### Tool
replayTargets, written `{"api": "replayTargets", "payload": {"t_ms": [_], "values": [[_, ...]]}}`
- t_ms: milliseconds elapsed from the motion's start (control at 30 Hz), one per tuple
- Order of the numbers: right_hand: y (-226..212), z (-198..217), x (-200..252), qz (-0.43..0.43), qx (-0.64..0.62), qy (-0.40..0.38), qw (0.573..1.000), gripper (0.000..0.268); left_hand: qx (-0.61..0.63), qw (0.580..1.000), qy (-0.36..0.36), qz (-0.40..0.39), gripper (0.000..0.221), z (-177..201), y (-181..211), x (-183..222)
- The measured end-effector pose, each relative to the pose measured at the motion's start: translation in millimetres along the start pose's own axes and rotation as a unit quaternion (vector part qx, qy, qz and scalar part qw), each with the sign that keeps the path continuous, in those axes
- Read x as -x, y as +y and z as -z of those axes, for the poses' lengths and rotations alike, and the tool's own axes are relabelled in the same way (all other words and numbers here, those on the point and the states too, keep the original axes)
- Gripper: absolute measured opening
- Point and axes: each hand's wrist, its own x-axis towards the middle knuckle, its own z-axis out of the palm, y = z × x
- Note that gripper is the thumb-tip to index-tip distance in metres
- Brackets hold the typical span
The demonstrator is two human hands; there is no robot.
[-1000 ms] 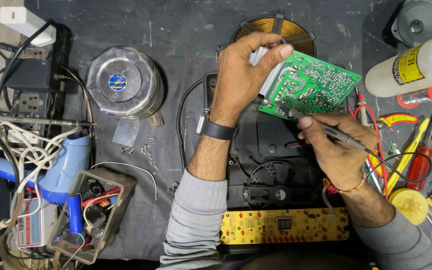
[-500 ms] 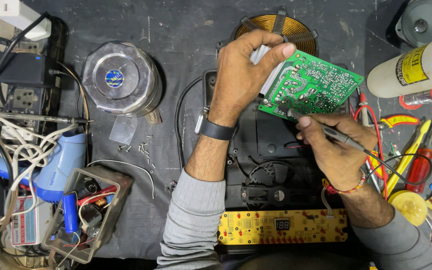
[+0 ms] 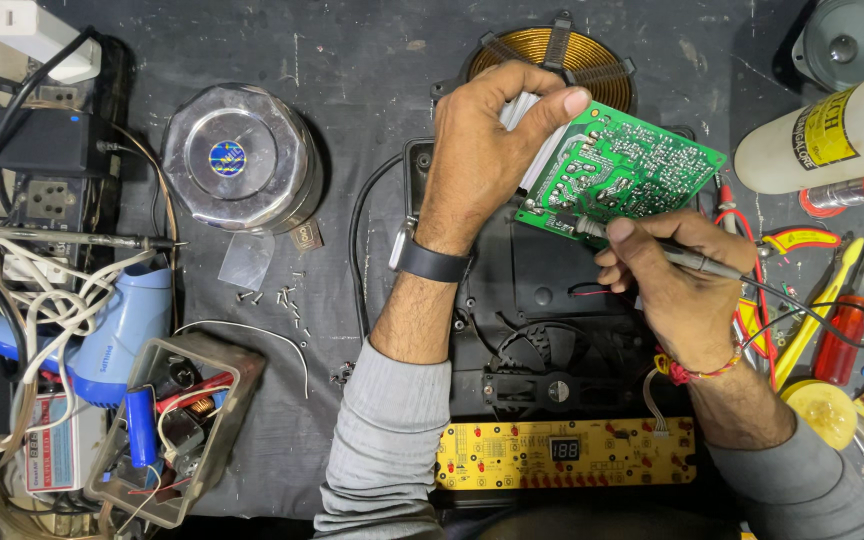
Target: The person tests electronic components on a circuit board using a multimeter and solders parts during the repair of an induction cooktop.
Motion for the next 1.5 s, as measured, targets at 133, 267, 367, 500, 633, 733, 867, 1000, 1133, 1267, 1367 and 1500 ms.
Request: {"api": "replayTargets", "payload": {"t_ms": [133,267,367,500,633,733,867,1000,1133,1267,1367,1500], "values": [[5,2,-1,-0.008,-0.059,0.002,0.998,0.016,0.006,1.0,0.002,-0.001,0.034,-1,-1,0],[7,2,4,-0.012,-0.104,0.014,0.994,0.018,0.006,1.0,0.006,-0.014,0.034,0,-2,0],[6,4,11,0.038,-0.036,0.033,0.998,0.017,0.01,1.0,0.006,-0.016,0.034,0,-1,0],[6,5,14,0.115,0.019,0.02,0.993,0.015,0.001,1.0,0.0,0.001,0.035,1,-1,0],[4,11,26,0.157,0.095,0.028,0.983,0.019,-0.025,0.999,0.012,0.023,0.039,-1,0,-5],[2,17,37,0.186,0.111,0.035,0.976,0.019,-0.033,0.999,0.023,0.036,0.042,-2,1,-5],[4,30,56,0.206,0.186,0.044,0.96,0.02,-0.044,0.997,0.023,0.055,0.041,-1,-4,-5],[7,44,75,0.192,0.247,0.044,0.949,0.02,0.052,0.999,0.0,0.007,0.037,3,-10,-5],[11,60,90,0.179,0.292,0.051,0.938,0.02,0.094,0.995,-0.021,0.024,0.034,5,-15,-4],[18,66,94,0.156,0.291,0.065,0.942,0.021,0.093,0.995,-0.028,0.02,0.032,6,-14,-5],[21,68,92,0.124,0.254,0.065,0.957,0.02,0.09,0.995,-0.033,0.042,0.033,6,-12,-4],[24,69,85,0.003,0.131,0.069,0.989,0.02,0.108,0.992,-0.041,0.051,0.034,6,-10,-3]]}}
